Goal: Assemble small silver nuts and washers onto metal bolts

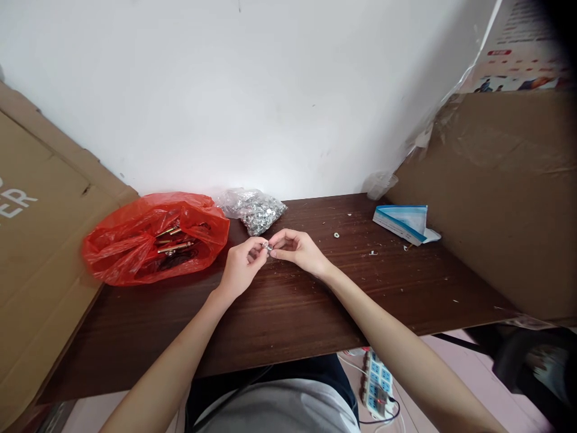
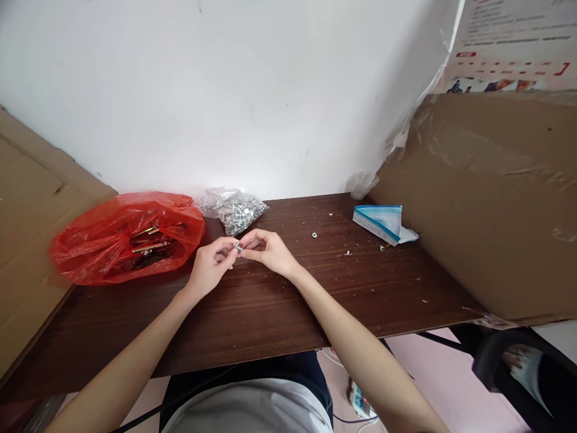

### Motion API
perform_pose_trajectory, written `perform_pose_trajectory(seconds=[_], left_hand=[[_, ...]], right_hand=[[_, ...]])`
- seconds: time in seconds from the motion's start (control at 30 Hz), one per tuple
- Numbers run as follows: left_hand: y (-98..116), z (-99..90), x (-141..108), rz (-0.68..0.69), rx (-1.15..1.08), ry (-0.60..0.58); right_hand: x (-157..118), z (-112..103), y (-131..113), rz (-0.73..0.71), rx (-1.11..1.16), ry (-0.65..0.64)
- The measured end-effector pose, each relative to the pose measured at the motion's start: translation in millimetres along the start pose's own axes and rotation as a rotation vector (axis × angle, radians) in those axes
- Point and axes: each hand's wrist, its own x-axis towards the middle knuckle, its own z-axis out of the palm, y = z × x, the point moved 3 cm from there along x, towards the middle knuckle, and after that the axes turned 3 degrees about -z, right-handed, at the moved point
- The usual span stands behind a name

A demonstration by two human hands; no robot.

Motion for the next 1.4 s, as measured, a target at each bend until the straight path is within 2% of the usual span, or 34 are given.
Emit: perform_pose_trajectory(seconds=[0.2, 0.57, 0.87, 1.07, 1.4], left_hand=[[3, 1.3, 1, -0.045, -0.158, -0.019], [10, -2.3, 1, 0.038, -0.166, 0.009], [5, -1.1, 2, -0.012, -0.163, 0.014], [4, 1.4, 2, -0.045, -0.172, -0.032], [6, -1.0, 2, -0.048, -0.164, 0.002]], right_hand=[[1, -2, 4, 0.014, 0.027, 0.001], [1, 2, 5, 0.014, 0.096, -0.056], [0, 0, 2, 0.004, 0.121, 0.032], [-1, 0, 0, -0.007, 0.075, 0.09], [-1, -1, 2, -0.053, 0.016, 0.129]])
